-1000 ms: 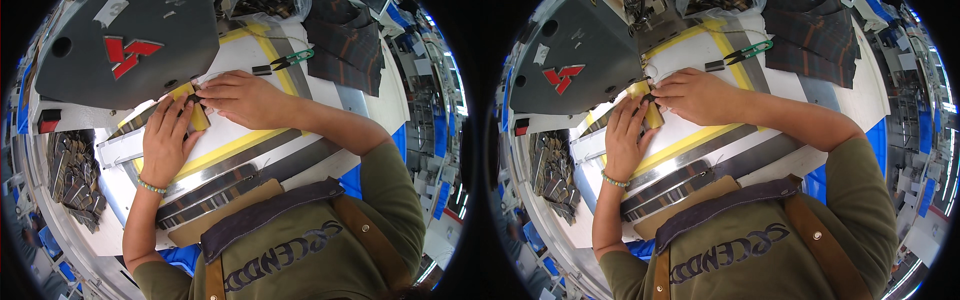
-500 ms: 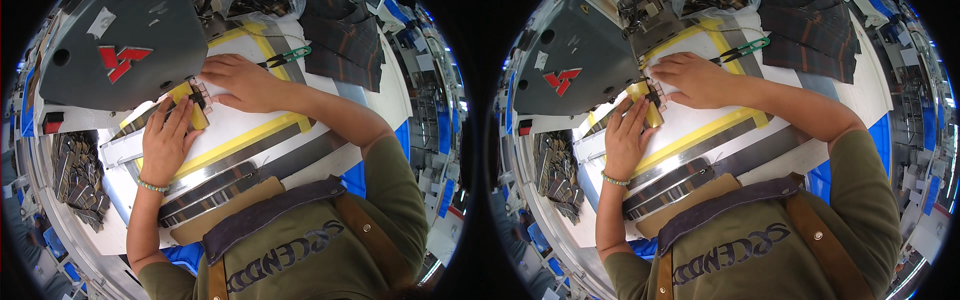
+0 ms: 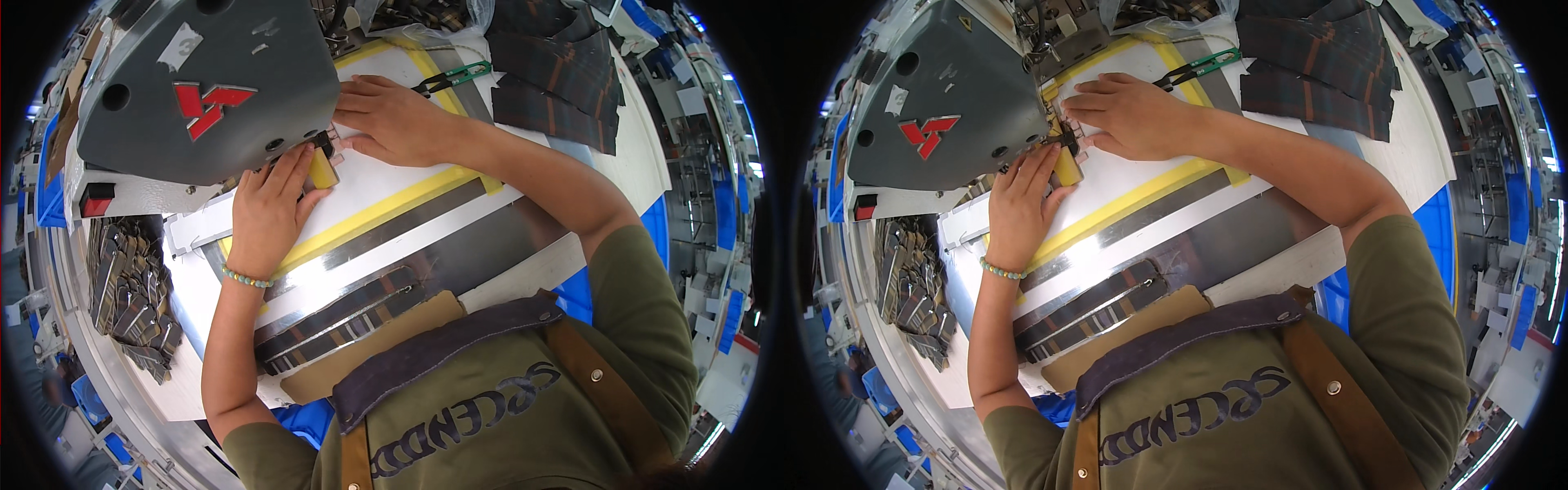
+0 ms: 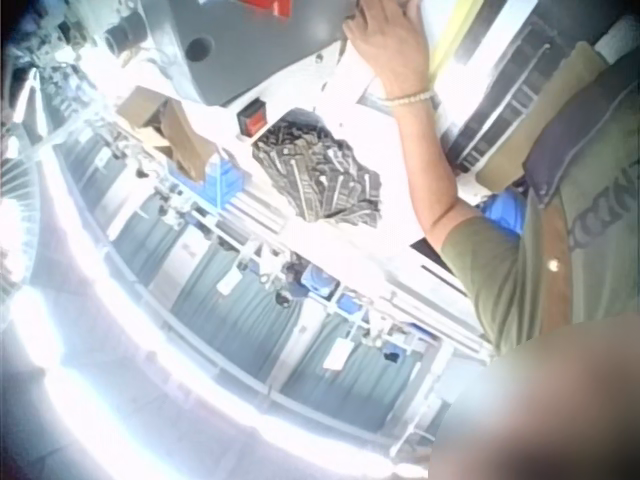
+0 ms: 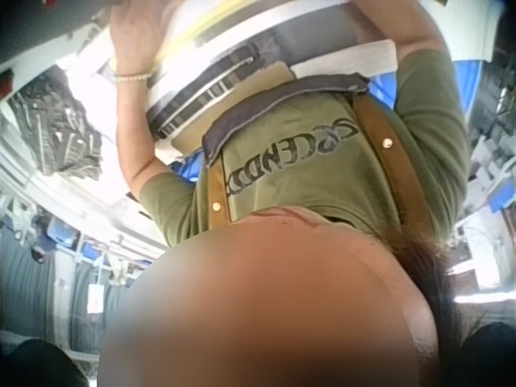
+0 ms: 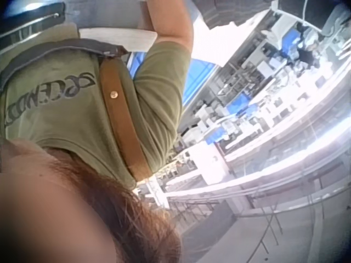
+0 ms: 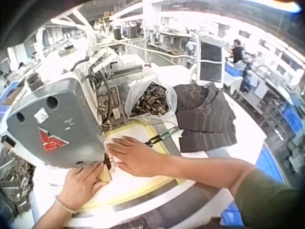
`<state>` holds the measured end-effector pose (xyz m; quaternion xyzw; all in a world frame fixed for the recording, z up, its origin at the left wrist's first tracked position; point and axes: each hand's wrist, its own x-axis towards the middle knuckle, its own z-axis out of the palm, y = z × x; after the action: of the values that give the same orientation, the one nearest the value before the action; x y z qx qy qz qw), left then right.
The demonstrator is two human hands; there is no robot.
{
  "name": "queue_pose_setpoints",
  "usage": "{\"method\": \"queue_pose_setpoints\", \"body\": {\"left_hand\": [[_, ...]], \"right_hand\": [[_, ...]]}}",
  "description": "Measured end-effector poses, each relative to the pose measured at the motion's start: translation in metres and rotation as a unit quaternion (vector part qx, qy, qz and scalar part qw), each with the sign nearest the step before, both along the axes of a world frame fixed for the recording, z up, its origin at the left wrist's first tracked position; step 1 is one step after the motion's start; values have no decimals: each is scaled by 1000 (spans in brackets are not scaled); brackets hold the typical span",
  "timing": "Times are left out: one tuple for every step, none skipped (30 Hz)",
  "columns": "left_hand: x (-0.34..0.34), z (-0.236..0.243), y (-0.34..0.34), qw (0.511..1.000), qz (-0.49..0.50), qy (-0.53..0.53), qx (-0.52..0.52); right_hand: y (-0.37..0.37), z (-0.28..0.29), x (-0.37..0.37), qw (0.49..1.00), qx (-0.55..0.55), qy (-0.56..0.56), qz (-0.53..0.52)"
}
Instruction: Sewing a zipper onto a piece of fabric using an industrial sewing machine.
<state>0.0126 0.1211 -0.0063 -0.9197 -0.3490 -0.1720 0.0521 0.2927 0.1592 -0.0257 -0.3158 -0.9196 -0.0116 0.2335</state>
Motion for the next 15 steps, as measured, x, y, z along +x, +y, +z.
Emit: {"method": "queue_pose_setpoints", "body": {"left_hand": [[0, 1, 0, 1000, 8, 4, -20], [0, 1, 0, 1000, 7, 4, -18], [0, 0, 1, 1000, 5, 0, -13], [0, -1, 1, 1000, 4, -4, -7], [0, -1, 2, 1000, -1, -2, -5], [0, -1, 2, 1000, 3, -2, -13], [0, -2, 3, 1000, 6, -3, -20], [0, -2, 4, 1000, 1, -1, -18], [0, -3, 5, 1000, 3, 0, -20], [0, -3, 6, 1000, 5, 1, -23], [1, -3, 6, 1000, 1, 1, -21], [2, -2, 5, 999, 1, 3, -40], [2, -2, 5, 998, 2, 5, -59], [3, -1, 5, 998, -1, 5, -57], [3, 0, 4, 999, -5, 7, -48]], "right_hand": [[1, 0, 1, 1000, 2, 5, 2], [2, -1, 1, 1000, 4, 5, 0], [2, -3, 0, 1000, 11, 7, 1], [2, -5, -1, 1000, 17, 9, 1], [4, -6, 0, 1000, 19, 11, -4], [5, -5, 1, 1000, 11, 9, 1], [6, -4, 1, 1000, 2, 7, 6], [7, -5, 0, 1000, 4, 9, 1], [9, -7, -1, 1000, 8, 9, -5], [9, -9, 0, 1000, 13, 8, -11], [9, -11, 1, 1000, 15, 9, -15], [8, -11, 2, 1000, 9, 3, -16], [8, -11, 3, 1000, 4, -3, -17], [7, -11, 3, 1000, 5, -3, -19], [6, -10, 3, 1000, -4, -4, -18]]}}
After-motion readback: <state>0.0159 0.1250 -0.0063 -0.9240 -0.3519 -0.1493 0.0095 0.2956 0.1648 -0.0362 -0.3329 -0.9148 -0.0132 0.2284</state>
